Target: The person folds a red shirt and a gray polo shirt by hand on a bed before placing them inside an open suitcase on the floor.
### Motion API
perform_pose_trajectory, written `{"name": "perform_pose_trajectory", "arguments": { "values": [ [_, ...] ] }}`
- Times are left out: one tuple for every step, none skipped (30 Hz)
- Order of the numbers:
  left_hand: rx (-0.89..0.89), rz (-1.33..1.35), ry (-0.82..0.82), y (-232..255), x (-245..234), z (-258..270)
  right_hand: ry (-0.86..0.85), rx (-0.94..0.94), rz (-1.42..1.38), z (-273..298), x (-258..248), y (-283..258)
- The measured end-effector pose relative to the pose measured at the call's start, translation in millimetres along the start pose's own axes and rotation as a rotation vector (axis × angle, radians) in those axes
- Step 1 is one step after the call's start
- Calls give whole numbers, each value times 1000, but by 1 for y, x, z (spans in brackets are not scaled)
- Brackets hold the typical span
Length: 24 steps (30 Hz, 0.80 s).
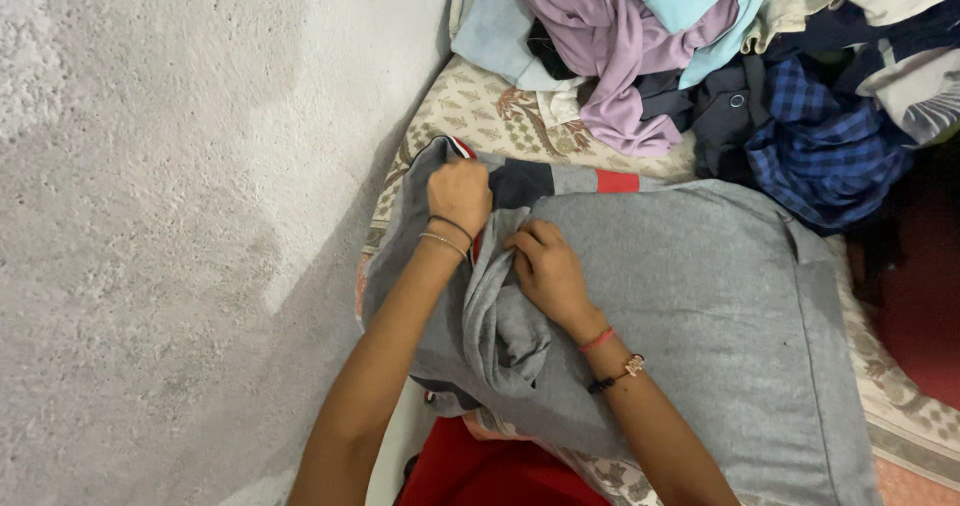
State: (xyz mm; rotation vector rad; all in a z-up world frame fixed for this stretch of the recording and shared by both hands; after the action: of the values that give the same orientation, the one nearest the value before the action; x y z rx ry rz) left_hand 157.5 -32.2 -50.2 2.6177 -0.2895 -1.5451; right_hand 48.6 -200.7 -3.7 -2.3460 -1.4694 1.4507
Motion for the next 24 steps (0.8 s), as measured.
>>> {"name": "perform_pose_trajectory", "arguments": {
  "values": [
    [-20, 7, 7, -3, 3, -2, -5, 4, 0, 0, 0, 1],
    [-38, 17, 14, -5, 3, -4, 6, -4, -10, 1, -1, 0],
    [-55, 26, 20, -8, 1, -5, 16, -13, -19, 1, 0, -1],
    [-122, 134, 31, -15, -3, -3, 24, -23, -23, 1, -2, -1],
    [-188, 243, 42, -29, -10, 1, 19, -18, -18, 1, -4, -1],
    [-255, 347, 52, -43, -17, 5, 15, -14, -18, 1, -4, -3],
    [-382, 524, 52, -56, -18, 7, 11, -9, -19, 0, -6, -5],
    [-511, 697, 46, -70, -17, 13, 9, -3, -19, 1, -8, -8],
    [-639, 870, 40, -83, -12, 20, 7, 3, -19, 1, -11, -11],
    [-587, 844, 110, -90, -9, 24, 8, 5, -18, -1, -14, -14],
    [-534, 817, 179, -92, -4, 28, 36, -30, 13, -3, -17, -19],
    [-481, 791, 247, -92, 0, 31, 63, -64, 45, -4, -20, -23],
    [-456, 807, 258, -93, 3, 32, 91, -98, 77, -5, -22, -27],
    [-428, 828, 267, -90, 4, 31, 85, -106, 73, -6, -23, -28],
    [-400, 849, 276, -86, 0, 29, 79, -113, 69, -6, -23, -28],
    [-493, 839, 154, -83, -3, 27, 74, -119, 66, -6, -24, -27],
    [-582, 825, 29, -79, -7, 24, 76, -128, 64, -5, -24, -25],
    [-670, 805, -98, -77, -12, 24, 77, -136, 60, -4, -24, -24],
    [-575, 727, -59, -71, -21, 20, 78, -145, 55, -3, -23, -22],
    [-482, 648, -18, -65, -27, 15, 50, -112, 12, -2, -21, -20],
    [-390, 570, 21, -61, -32, 12, 21, -80, -30, 1, -20, -18],
    [-426, 654, 25, -61, -35, 12, -8, -49, -72, 3, -19, -16],
    [-463, 739, 30, -61, -37, 13, 11, -91, -122, 5, -20, -16],
    [-498, 825, 32, -60, -38, 13, 32, -131, -171, 7, -20, -16]
  ]
}}
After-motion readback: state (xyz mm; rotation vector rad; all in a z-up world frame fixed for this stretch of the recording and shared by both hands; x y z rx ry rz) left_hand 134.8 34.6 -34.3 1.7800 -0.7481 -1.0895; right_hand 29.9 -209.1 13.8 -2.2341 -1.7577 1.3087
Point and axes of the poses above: each hand's wrist, its own z-axis away from the middle knuckle, its own x-axis out of the palm, y = z × x, the point moved 3 cm from there along -z, towards the middle knuckle, and after that the axes turned 1 degree about y, right-handed, at the moved point
